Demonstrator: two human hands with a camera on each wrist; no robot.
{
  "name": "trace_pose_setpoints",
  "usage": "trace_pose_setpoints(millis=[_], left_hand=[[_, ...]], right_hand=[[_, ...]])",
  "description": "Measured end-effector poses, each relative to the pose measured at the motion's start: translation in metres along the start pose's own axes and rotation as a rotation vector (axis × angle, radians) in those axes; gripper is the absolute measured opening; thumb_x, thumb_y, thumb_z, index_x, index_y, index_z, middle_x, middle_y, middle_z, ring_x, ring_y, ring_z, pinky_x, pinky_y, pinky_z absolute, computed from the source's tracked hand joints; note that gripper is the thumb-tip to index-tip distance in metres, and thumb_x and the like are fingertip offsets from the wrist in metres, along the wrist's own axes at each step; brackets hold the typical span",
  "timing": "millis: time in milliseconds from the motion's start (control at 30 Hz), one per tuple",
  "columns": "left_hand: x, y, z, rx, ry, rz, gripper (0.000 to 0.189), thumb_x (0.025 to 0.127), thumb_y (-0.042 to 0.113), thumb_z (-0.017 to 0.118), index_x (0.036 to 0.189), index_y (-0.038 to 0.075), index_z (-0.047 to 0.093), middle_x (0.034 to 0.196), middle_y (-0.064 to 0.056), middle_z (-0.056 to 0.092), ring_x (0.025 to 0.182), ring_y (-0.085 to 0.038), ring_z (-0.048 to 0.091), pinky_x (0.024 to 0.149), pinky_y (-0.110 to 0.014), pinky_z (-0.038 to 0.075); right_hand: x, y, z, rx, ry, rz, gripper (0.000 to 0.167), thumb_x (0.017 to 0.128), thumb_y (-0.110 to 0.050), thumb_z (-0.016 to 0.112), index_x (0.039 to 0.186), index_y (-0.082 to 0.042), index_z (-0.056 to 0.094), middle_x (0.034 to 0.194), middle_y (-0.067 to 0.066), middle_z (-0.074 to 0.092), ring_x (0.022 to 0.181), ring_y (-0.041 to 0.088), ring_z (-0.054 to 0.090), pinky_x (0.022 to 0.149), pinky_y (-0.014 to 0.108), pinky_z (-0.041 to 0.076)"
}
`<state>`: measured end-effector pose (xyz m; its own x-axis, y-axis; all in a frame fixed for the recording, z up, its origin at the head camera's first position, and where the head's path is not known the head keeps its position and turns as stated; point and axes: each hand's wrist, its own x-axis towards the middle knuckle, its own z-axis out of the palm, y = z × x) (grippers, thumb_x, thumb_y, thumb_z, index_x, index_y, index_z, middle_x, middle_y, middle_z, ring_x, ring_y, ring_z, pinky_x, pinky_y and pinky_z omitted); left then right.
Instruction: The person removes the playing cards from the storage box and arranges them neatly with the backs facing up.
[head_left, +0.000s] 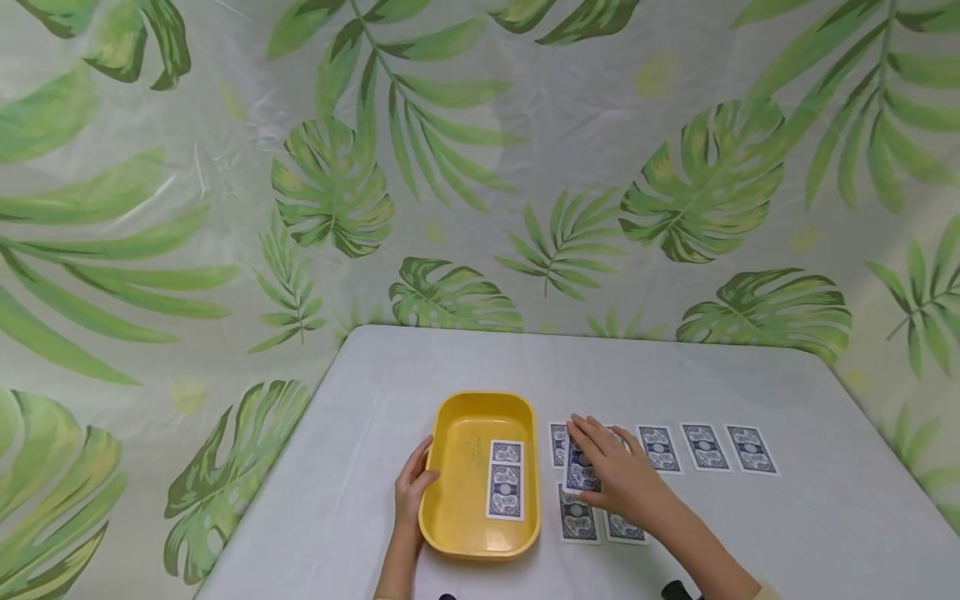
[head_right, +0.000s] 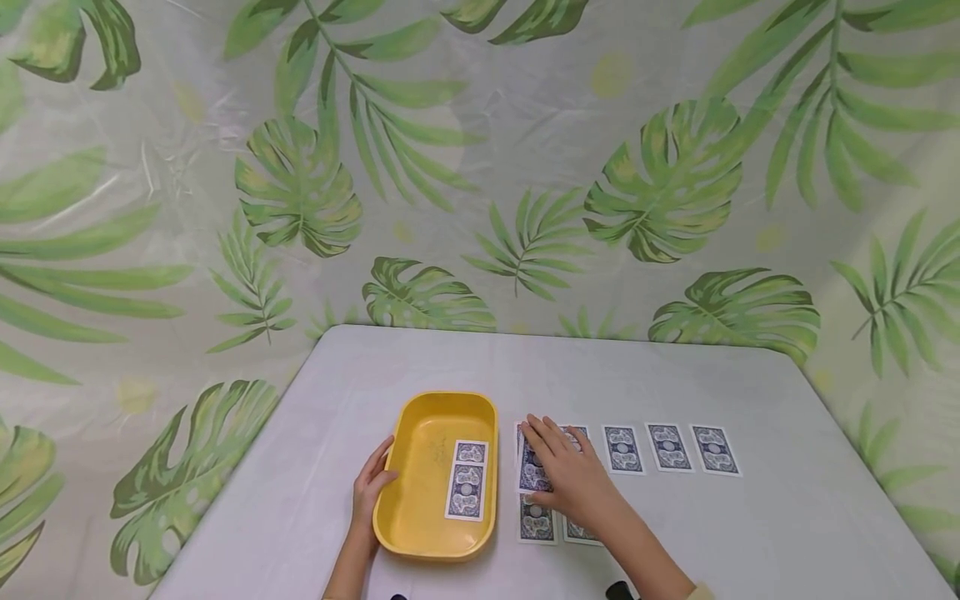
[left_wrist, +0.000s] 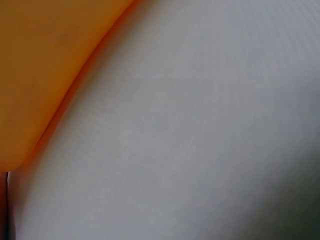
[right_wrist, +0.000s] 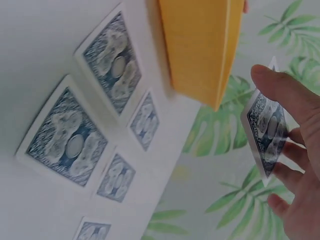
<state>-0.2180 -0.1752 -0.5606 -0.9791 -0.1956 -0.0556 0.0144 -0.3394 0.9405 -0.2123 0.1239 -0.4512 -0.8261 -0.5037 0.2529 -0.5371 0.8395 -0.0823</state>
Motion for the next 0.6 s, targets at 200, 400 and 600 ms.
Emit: trace_pose_setpoints(millis=[200,400,600], left_hand=[[0.000,0.000,0.001,0.013,0.010,-0.012,0.055,0.083,-0.006,0.043,0.136,0.006,0.041,0.143,-0.016,0.038,0.123,-0.023,0.044,0.089,-0.018,0.043],[-0.001,0.002,0.003,0.026,0.019,-0.013,0.054,0.084,-0.004,0.044,0.136,0.008,0.041,0.143,-0.014,0.037,0.125,-0.025,0.042,0.087,-0.015,0.043],[-0.002,0.001,0.003,0.032,0.026,-0.015,0.054,0.084,-0.003,0.044,0.137,0.009,0.041,0.144,-0.014,0.036,0.128,-0.026,0.039,0.087,-0.013,0.042]], right_hand=[[-0.012,0.015,0.004,-0.008,0.028,0.027,0.096,0.059,-0.035,0.082,0.138,-0.006,0.036,0.143,0.011,0.037,0.131,0.033,0.034,0.103,0.055,0.026],[-0.025,0.034,0.005,0.008,0.049,0.053,0.094,0.059,-0.030,0.082,0.138,-0.007,0.035,0.143,0.014,0.035,0.129,0.035,0.034,0.101,0.056,0.025],[-0.040,0.055,0.010,-0.019,0.129,0.038,0.097,0.056,-0.028,0.083,0.138,-0.010,0.034,0.140,0.014,0.036,0.133,0.031,0.029,0.098,0.055,0.024]])
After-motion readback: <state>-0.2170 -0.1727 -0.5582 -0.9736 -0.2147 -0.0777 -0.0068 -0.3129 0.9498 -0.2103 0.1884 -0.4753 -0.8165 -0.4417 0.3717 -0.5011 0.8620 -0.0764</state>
